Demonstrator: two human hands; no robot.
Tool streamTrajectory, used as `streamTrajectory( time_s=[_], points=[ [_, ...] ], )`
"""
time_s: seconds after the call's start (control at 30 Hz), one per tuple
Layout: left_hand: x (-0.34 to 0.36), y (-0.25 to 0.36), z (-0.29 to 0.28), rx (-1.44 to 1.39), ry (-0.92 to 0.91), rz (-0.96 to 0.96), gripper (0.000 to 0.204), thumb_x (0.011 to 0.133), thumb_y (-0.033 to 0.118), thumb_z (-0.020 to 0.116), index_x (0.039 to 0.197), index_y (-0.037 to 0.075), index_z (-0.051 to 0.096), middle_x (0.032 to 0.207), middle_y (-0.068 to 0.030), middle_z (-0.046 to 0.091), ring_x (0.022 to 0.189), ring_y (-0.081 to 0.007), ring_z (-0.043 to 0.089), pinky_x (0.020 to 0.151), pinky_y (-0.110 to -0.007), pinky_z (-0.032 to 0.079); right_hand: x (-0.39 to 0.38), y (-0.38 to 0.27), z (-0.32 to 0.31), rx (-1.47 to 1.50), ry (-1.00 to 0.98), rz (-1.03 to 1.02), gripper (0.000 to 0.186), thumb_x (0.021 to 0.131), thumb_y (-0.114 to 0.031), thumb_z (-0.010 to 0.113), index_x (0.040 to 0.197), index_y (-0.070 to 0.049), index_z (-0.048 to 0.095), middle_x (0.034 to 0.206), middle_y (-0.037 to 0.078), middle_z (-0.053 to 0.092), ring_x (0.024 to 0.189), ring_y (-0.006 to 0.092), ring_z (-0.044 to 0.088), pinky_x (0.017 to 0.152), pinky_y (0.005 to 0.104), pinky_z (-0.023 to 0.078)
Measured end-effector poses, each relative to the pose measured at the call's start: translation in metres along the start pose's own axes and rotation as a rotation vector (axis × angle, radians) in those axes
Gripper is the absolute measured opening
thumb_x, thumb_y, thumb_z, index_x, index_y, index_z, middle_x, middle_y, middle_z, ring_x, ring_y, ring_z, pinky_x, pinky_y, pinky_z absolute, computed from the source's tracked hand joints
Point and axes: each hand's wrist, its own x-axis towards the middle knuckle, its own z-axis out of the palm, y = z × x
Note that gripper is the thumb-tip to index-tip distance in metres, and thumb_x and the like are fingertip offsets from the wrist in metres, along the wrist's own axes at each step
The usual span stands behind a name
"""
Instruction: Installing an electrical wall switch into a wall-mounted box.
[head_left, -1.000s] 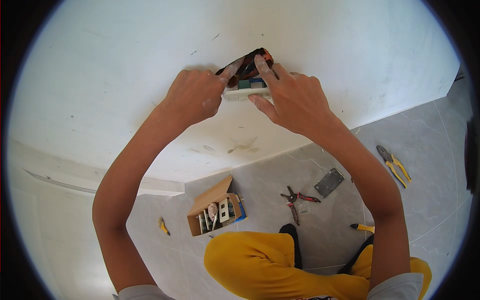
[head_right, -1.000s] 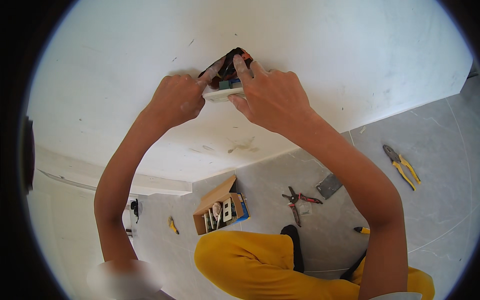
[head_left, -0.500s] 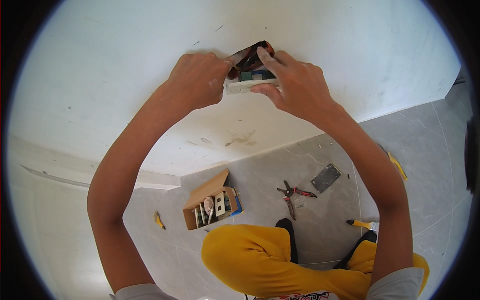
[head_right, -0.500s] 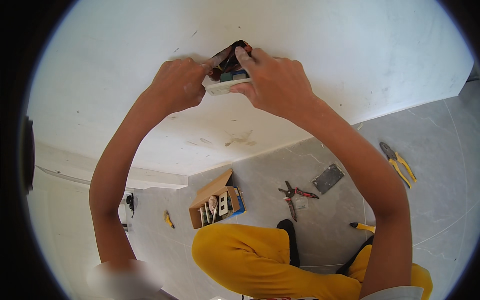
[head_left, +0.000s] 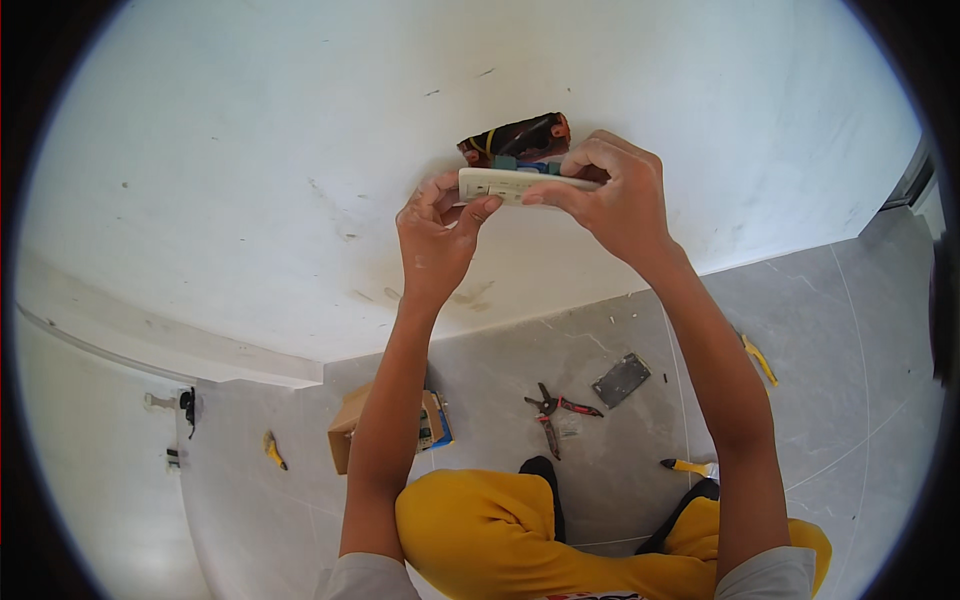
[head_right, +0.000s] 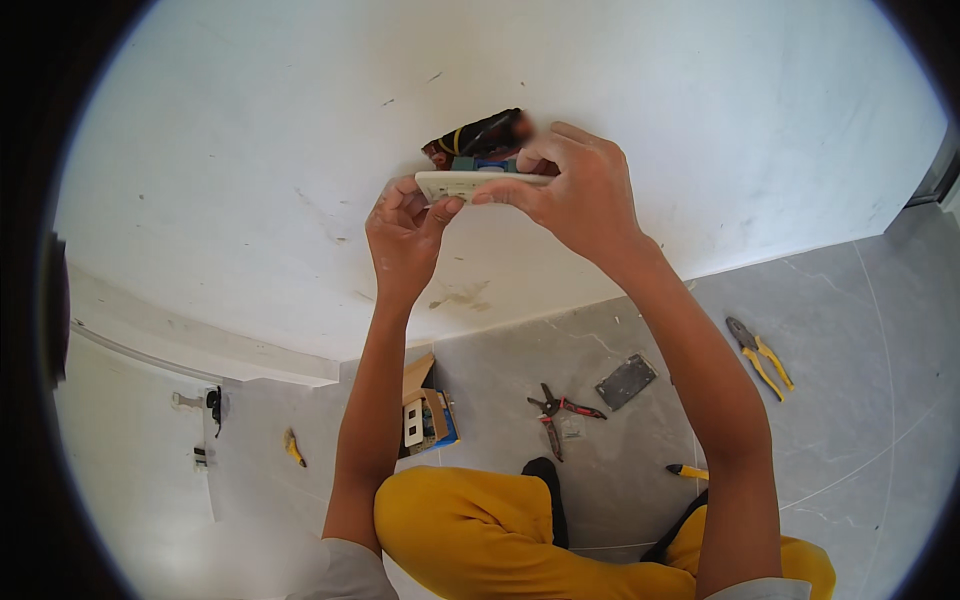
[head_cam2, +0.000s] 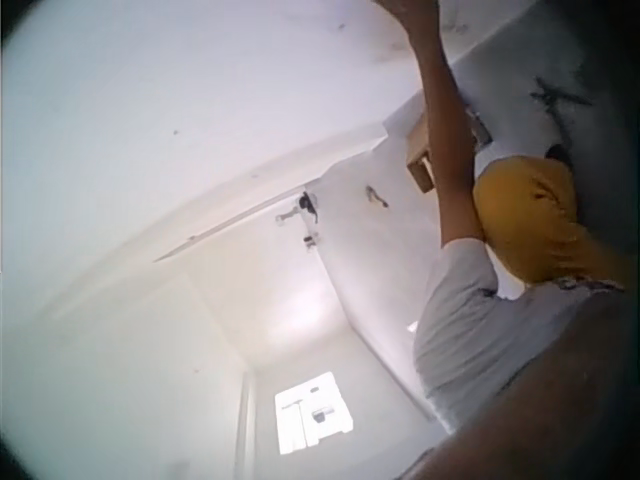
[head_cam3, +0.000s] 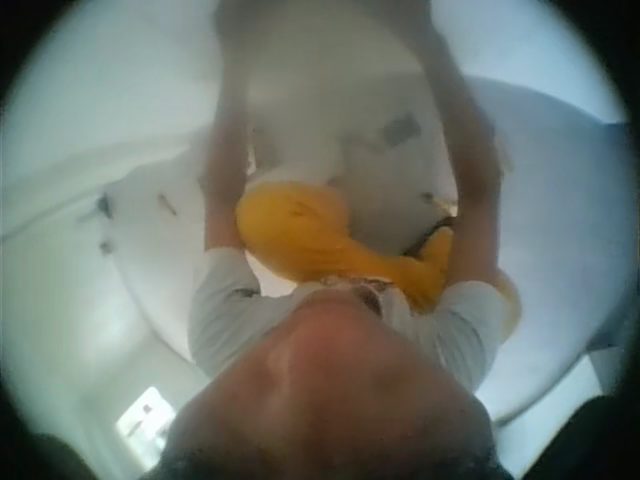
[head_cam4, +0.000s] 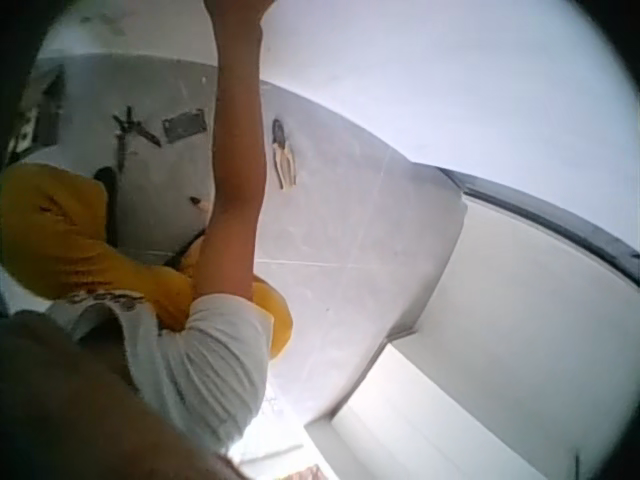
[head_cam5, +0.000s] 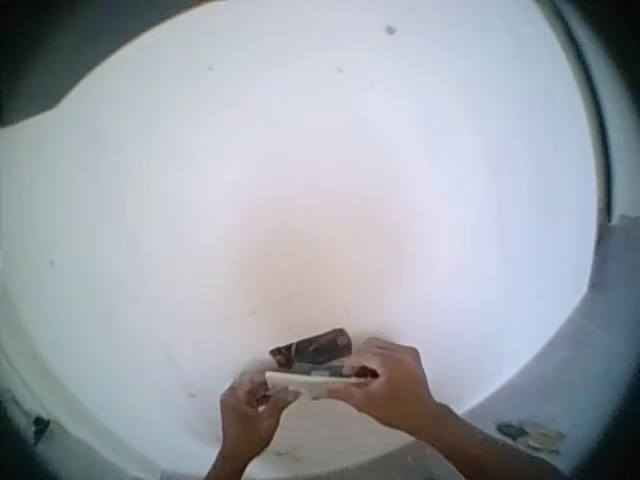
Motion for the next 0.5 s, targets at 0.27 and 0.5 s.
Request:
streamTrajectory(
  time_s=[0.27, 0.5],
  points=[
    [-0.019, -0.031, 0.039, -0.560, 0.181, 0.088, 0.027, 0.096, -0.009, 0.062, 0.121, 0.001, 0.062, 0.131, -0.0161, 0.062, 0.117, -0.0227, 0.063, 0.100, -0.039, 0.054, 0.038, 0.008, -0.031, -0.460, -0.156, -0.576, 0.028, 0.079, -0.023, 0.083, 0.100, -0.007, 0.074, 0.089, 0.005, 0.068, 0.066, 0.0203, 0.065, 0.058, 0.0317, 0.053],
    [-0.040, 0.002, 0.093, -0.662, 0.269, -0.241, 0.075, 0.098, 0.032, 0.069, 0.150, 0.007, 0.020, 0.140, -0.0181, 0.047, 0.121, -0.0260, 0.059, 0.109, -0.045, 0.049, 0.059, 0.010, -0.025, -0.677, -0.075, -0.904, 0.033, 0.068, -0.032, 0.086, 0.084, -0.010, 0.067, 0.085, 0.001, 0.054, 0.077, 0.0205, 0.055, 0.062, 0.0360, 0.047]
  ],
)
